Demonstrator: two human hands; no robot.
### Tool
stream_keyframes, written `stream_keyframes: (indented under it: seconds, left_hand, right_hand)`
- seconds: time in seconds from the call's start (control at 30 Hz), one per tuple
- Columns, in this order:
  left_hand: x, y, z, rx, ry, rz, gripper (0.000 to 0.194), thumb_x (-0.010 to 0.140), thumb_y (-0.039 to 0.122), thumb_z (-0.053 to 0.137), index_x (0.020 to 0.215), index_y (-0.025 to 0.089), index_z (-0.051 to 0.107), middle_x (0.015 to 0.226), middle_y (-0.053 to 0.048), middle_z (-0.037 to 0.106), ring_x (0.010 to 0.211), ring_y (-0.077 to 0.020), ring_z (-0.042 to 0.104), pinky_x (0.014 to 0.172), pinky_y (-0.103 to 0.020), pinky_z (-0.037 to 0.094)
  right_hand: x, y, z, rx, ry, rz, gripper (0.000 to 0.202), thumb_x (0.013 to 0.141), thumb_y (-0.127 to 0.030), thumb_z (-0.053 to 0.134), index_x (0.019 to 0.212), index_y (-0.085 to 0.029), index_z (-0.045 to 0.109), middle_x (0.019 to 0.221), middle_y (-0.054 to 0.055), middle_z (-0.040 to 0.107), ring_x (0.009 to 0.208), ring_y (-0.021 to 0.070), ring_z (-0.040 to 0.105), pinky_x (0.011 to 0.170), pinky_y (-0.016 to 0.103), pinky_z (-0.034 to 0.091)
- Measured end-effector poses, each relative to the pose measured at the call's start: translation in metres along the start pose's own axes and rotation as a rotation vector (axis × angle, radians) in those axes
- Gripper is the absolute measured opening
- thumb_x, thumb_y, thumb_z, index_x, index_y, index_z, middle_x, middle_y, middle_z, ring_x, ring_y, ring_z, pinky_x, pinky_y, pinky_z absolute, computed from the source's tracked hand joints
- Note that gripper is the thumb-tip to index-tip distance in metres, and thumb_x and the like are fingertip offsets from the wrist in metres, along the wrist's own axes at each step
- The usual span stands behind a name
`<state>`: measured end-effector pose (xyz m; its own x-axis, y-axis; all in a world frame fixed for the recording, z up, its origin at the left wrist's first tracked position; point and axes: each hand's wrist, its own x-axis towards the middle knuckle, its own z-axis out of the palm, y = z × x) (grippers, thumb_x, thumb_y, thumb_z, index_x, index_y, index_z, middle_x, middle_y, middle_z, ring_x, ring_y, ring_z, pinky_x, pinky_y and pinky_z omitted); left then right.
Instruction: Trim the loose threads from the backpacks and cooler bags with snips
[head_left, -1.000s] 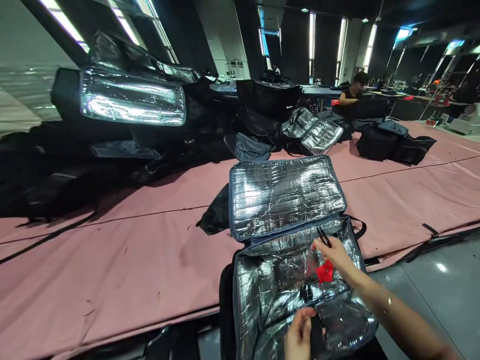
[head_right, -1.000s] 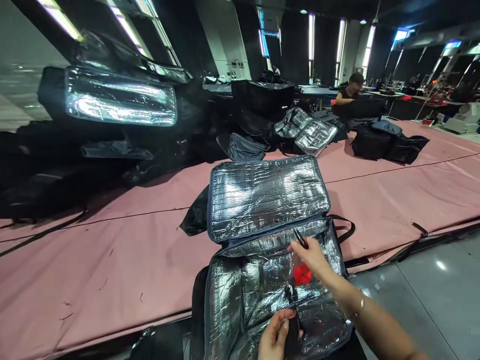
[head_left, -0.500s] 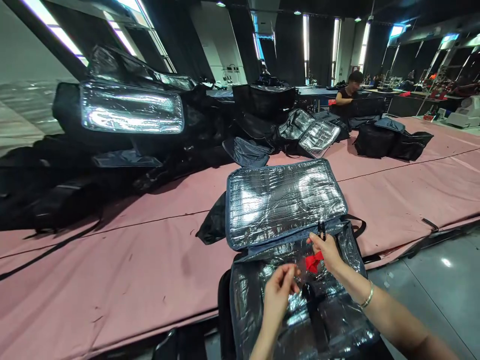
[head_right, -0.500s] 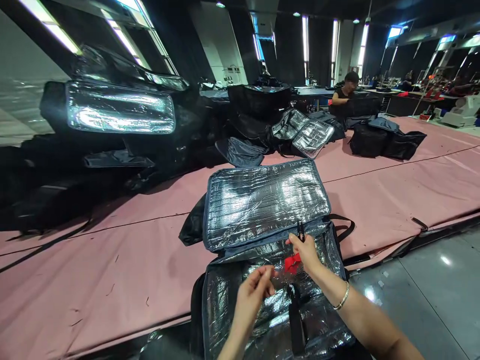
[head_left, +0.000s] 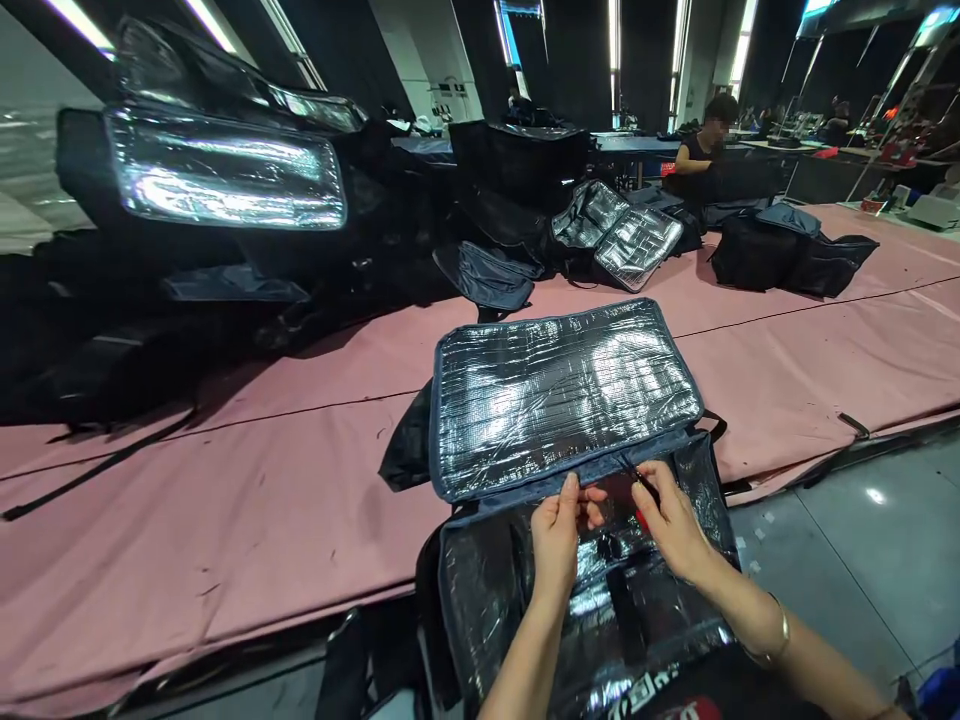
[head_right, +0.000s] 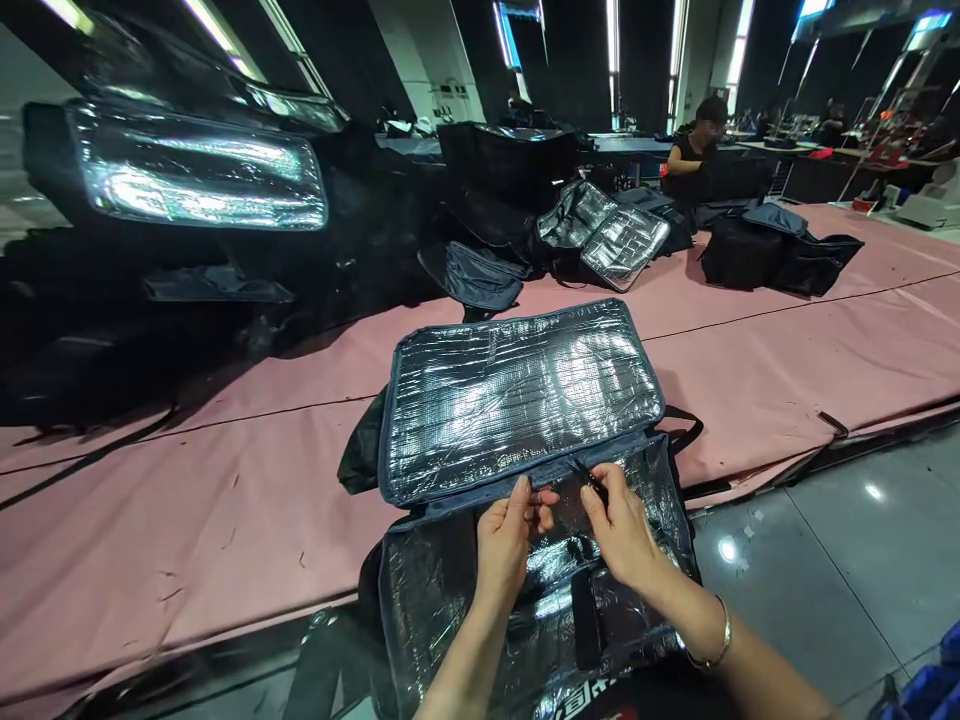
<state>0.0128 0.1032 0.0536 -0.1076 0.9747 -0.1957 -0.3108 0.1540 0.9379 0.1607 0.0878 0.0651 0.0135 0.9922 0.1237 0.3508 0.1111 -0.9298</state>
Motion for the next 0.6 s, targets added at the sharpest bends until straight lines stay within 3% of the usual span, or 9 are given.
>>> stream_keyframes:
  seconds: [0.17,0.37,0.6]
  left_hand:
    - [-0.0012,0.0012,0.0014,0.035,0.012,0.014,0.049,0.071,0.058,0.058,0.063,0.01,0.065,0.05,-0.003,0.057,0.045,-0.0094,0.048,0.046,-0.021,0.036]
    - [-0.0017,-0.0015,0.0002,0.035,0.017,0.013,0.048,0.07,0.057,0.059,0.064,0.01,0.066,0.05,-0.003,0.058,0.045,-0.0095,0.048,0.046,-0.021,0.036]
    - [-0.0035,0.0024,0.0009,0.069,0.008,0.019,0.05,0.073,0.058,0.056,0.063,0.01,0.065,0.049,-0.003,0.056,0.047,-0.0107,0.049,0.048,-0.022,0.037]
  right_hand:
    - [-0.0045,-0.0036,-0.0071,-0.138,-0.008,-0.067,0.018,0.083,-0.037,0.052,0.089,-0.02,0.052,0.069,-0.003,0.056,0.06,0.0133,0.052,0.058,0.022,0.038]
    - [0.0035,-0.0063,-0.0063,-0.271,0.026,-0.13,0.015,0.084,-0.034,0.051,0.084,-0.02,0.055,0.074,-0.001,0.062,0.06,0.0133,0.055,0.057,0.022,0.038]
    - [0.0006,-0.0068,-0.0041,-0.185,-0.01,-0.141,0.016,0.084,-0.036,0.051,0.084,-0.019,0.052,0.066,-0.002,0.058,0.055,0.0126,0.053,0.052,0.021,0.037]
